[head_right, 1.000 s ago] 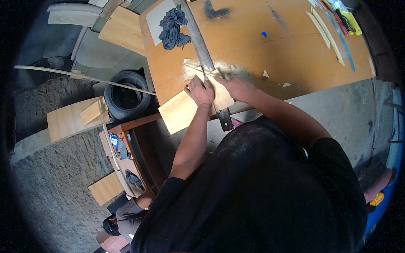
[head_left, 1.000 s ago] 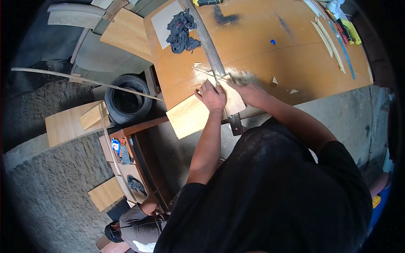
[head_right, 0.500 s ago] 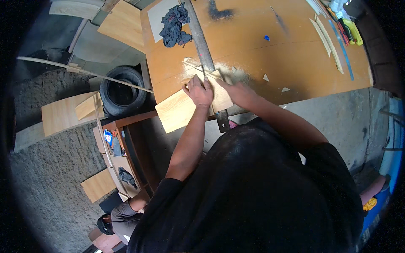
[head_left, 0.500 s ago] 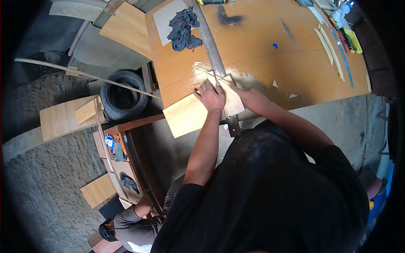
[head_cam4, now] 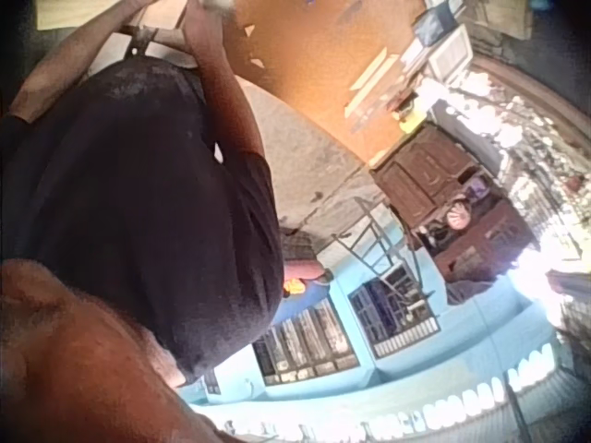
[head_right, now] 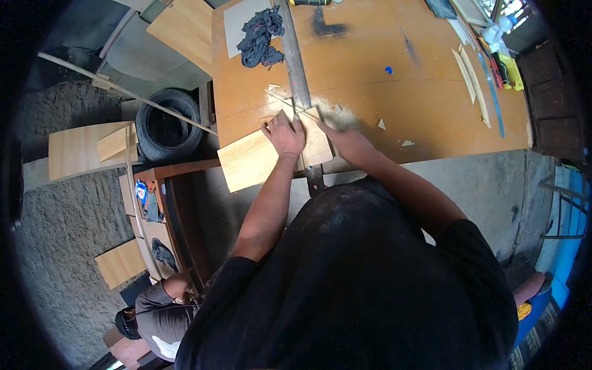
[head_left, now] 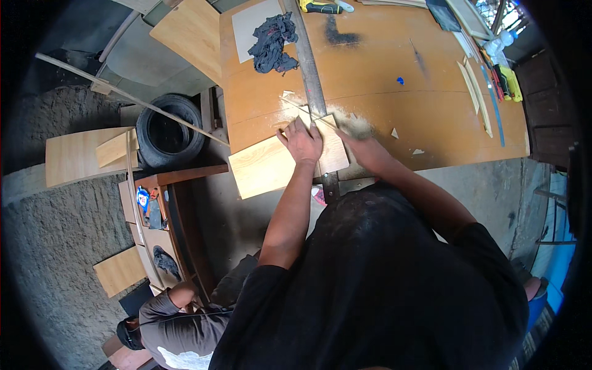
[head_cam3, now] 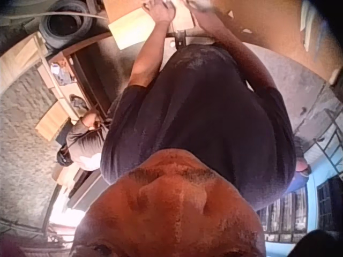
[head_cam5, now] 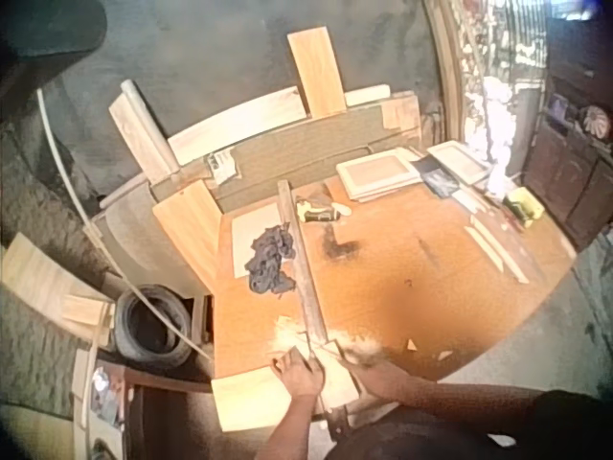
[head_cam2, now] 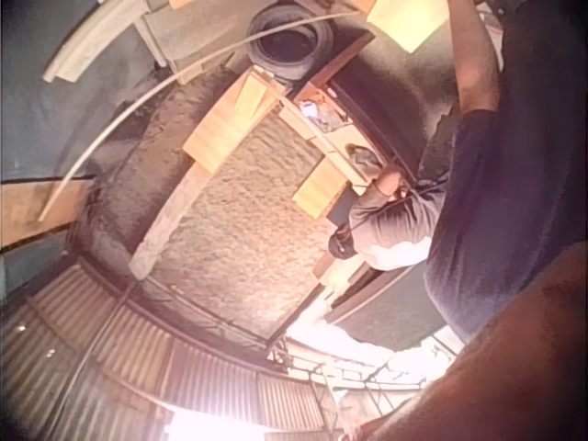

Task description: Measure and cut a wooden piece using a hand saw and square ruler.

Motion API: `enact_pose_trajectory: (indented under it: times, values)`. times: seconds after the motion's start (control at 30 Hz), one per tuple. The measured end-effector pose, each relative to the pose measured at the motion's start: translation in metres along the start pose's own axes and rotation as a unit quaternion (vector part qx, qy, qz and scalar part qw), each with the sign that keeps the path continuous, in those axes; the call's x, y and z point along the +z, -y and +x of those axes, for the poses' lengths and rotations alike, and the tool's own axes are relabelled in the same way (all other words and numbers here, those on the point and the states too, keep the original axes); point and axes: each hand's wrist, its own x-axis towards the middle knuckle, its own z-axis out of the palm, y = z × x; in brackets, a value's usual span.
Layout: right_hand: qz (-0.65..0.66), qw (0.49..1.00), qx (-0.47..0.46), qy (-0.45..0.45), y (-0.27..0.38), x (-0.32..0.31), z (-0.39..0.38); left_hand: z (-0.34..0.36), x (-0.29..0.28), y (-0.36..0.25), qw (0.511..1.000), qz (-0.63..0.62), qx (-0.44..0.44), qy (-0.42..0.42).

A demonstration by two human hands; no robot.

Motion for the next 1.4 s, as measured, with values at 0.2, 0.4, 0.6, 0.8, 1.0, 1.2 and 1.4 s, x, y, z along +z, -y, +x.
enact_pose_trajectory:
  times: [0.2,0.4,0.6,0.8,1.0,1.2,1.4]
  values:
    - [0.109,0.985,-0.015,-0.131,-0.034,0.001,-0.112,0.004,-0.001,0.008,0.998,-0.018,0.007,-0.061]
    - [0.183,0.954,0.142,-0.189,-0.007,-0.033,-0.111,0.012,-0.059,-0.022,0.857,-0.515,-0.021,-0.020]
    - [0.214,0.887,-0.075,-0.402,0.075,-0.098,-0.054,-0.007,-0.152,-0.082,0.835,-0.550,0.033,0.013]
    - [0.338,0.855,-0.100,-0.382,0.134,-0.139,-0.021,-0.021,-0.185,-0.097,0.825,-0.562,0.061,-0.001]
    - [0.300,0.886,-0.113,-0.335,0.151,-0.142,-0.012,-0.028,-0.192,-0.098,0.844,-0.532,0.073,-0.020]
    - [0.277,0.916,-0.130,-0.259,0.138,-0.131,-0.023,-0.024,-0.193,-0.095,0.845,-0.531,0.065,-0.030]
    - [0.275,0.918,-0.113,-0.264,0.136,-0.131,-0.023,-0.027,-0.195,-0.101,0.841,-0.539,0.046,-0.019]
